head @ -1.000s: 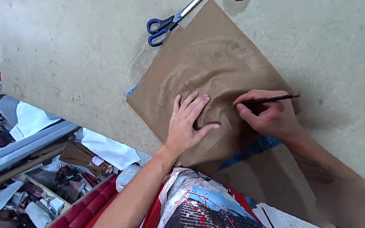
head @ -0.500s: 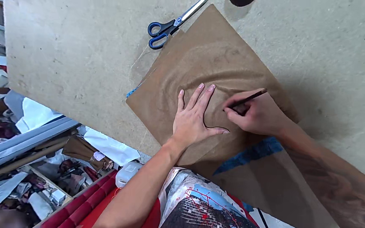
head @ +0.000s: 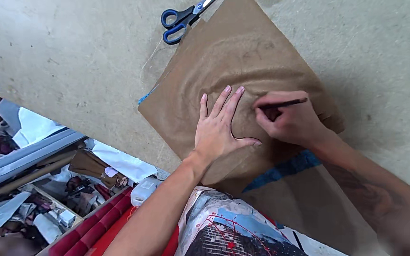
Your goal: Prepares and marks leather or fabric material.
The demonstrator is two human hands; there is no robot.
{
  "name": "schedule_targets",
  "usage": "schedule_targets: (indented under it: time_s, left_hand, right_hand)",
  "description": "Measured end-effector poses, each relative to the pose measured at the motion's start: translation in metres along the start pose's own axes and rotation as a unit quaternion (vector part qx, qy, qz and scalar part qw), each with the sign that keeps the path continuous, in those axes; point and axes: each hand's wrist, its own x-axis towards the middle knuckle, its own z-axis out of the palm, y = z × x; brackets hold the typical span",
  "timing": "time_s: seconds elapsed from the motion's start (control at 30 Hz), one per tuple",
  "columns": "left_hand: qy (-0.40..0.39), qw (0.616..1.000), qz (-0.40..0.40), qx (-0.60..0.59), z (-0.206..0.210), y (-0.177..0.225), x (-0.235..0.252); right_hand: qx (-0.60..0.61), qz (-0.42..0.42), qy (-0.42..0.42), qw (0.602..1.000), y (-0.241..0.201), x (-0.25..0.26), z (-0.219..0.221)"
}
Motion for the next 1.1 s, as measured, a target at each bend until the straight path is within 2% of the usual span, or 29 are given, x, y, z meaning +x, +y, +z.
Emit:
schedule_targets:
  time_s: [0.13, 0.23, 0.33, 0.43, 0.53, 0.63, 0.7, 0.77, 0.87, 0.9, 0.97, 1.1]
  left_hand:
    - [0.003, 1.000, 0.005, -0.001, 0.001, -0.001, 0.001]
    - [0.002, 1.000, 0.005, 0.003, 0.000, 0.001, 0.000]
    - [-0.002, 1.000, 0.003, 0.006, -0.004, 0.003, 0.000]
    - [-0.003, 1.000, 0.007, 0.009, 0.000, 0.002, -0.001]
    - [-0.021, 1.000, 0.003, 0.008, -0.001, 0.003, 0.000]
    - [-0.018, 1.000, -0.002, 0.013, -0.003, 0.004, 0.000]
    - [-0.027, 1.000, -0.002, 0.008, -0.008, 0.006, 0.000]
    - [-0.015, 0.999, 0.018, -0.025, -0.015, 0.009, 0.000]
    - [0.071, 0.981, 0.086, -0.156, -0.012, 0.012, 0.014]
    - [0.072, 0.977, 0.104, -0.172, -0.010, 0.012, 0.022]
    - [0.021, 0.984, 0.110, -0.137, -0.008, 0.011, 0.036]
    - [-0.004, 0.992, 0.094, -0.088, -0.005, 0.011, 0.043]
  right_hand:
    - [0.013, -0.008, -0.026, 1.000, -0.006, -0.018, 0.002]
    - [0.070, 0.043, -0.028, 0.996, -0.005, -0.019, -0.009]
    - [0.081, 0.068, 0.003, 0.994, -0.008, -0.022, -0.025]
    - [0.072, 0.041, 0.010, 0.997, -0.022, -0.025, -0.010]
    - [0.032, 0.029, -0.010, 0.999, -0.016, -0.025, 0.010]
    - [-0.009, 0.047, 0.014, 0.999, -0.010, -0.023, -0.003]
    - [0.015, 0.070, 0.040, 0.997, -0.012, -0.023, -0.022]
    - [0.057, 0.080, 0.070, 0.993, -0.021, -0.020, -0.038]
    - [0.076, 0.063, 0.063, 0.993, -0.031, -0.012, -0.038]
    - [0.091, 0.060, 0.050, 0.993, -0.026, -0.010, -0.031]
    - [0.139, 0.087, 0.037, 0.986, -0.008, -0.014, -0.018]
    - [0.122, 0.156, 0.072, 0.977, 0.017, -0.027, -0.042]
